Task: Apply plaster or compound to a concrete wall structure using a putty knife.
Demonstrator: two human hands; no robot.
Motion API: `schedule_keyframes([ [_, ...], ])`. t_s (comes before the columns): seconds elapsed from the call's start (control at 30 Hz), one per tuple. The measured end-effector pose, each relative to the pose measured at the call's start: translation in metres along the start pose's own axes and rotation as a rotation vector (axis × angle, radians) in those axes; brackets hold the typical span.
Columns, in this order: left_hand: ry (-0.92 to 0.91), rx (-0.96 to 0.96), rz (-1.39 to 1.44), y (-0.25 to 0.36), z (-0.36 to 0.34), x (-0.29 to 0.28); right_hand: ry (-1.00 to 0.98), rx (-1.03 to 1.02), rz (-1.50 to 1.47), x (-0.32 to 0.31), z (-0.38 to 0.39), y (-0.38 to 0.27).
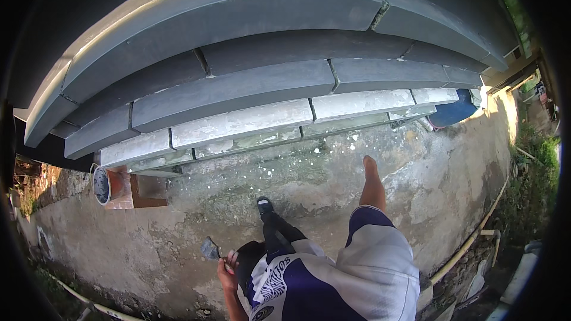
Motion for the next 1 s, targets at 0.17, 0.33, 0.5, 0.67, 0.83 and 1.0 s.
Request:
schedule_keyframes([
  [0.17, 0.005, 0.107, -0.096, -0.013, 0.015, 0.031, 0.075, -0.075, 0.736, -0.142, 0.100, 0.178],
  [0.33, -0.020, 0.139, -0.048, -0.046, 0.023, 0.079, -0.761, -0.069, 1.028, -0.174, 0.079, 0.401],
  [0.5, 0.026, 0.165, 0.000, -0.099, 0.036, 0.147, -0.582, -0.508, 0.835, -0.144, 0.091, 0.262],
  [0.67, 0.023, 0.104, 0.107, -0.170, 0.083, 0.204, -0.381, -1.097, 0.557, -0.048, 0.046, 0.020],
  [0.83, 0.186, 0.118, 0.013, -0.226, 0.133, 0.210, -0.442, -1.594, 0.324, 0.076, 0.116, -0.159],
  [1.0, 0.310, 0.125, 0.026, -0.257, 0.122, 0.273, -0.346, -1.841, 0.366, 0.112, 0.103, -0.260],
])
Point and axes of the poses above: each hand's wrist, its own z-axis away from the middle knuckle, its own x-axis out of the palm, y = z × x, the point moved 4 cm from there along -z, towards the middle knuckle, and after that the axes turned 8 degrees about -z, right-handed, at the moved point
